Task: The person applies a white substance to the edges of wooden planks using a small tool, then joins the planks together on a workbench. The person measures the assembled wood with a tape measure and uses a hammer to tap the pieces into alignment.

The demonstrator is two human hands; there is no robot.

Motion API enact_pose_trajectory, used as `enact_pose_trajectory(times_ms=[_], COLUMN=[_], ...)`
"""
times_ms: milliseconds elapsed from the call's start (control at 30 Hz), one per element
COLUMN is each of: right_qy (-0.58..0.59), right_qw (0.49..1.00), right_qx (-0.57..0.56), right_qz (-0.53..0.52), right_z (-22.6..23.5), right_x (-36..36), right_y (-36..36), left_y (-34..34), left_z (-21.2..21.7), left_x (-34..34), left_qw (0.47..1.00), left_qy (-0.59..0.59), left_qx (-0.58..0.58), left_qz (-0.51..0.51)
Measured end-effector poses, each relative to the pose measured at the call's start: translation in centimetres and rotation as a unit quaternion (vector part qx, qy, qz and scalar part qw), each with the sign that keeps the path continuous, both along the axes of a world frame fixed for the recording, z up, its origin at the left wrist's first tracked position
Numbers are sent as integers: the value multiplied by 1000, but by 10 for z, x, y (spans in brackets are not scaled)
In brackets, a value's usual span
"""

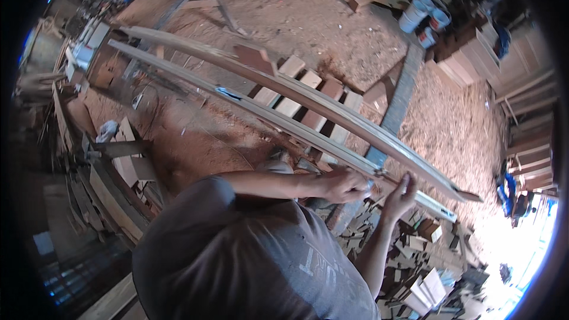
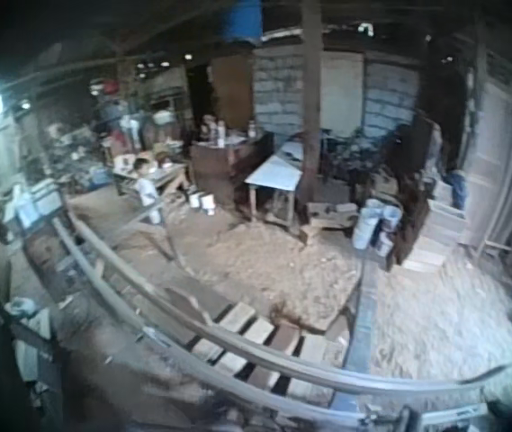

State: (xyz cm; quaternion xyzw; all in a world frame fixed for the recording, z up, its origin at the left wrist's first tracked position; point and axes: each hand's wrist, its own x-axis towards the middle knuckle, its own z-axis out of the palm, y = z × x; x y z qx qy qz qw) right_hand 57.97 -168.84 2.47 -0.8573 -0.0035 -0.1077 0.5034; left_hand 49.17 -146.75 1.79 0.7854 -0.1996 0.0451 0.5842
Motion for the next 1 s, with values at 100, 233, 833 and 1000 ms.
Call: enact_pose_trajectory(times_ms=[100, 233, 833, 1000], right_qy=[-98, -102, 11, -75], right_qw=[963, 884, 830, 820], right_qx=[-107, -230, -398, -325], right_qz=[226, 393, 389, 465], right_z=[13, 39, 22, -5], right_x=[-16, -29, -107, -127], right_y=[89, 186, 275, 256], left_y=[83, 221, 583, 583], left_z=[-2, -93, -43, -78], left_x=[-76, -153, -190, -232], left_qw=[989, 930, 462, 485], left_qy=[137, 333, 139, 137], left_qx=[28, -1, -425, -455], left_qz=[49, 157, 766, 734])
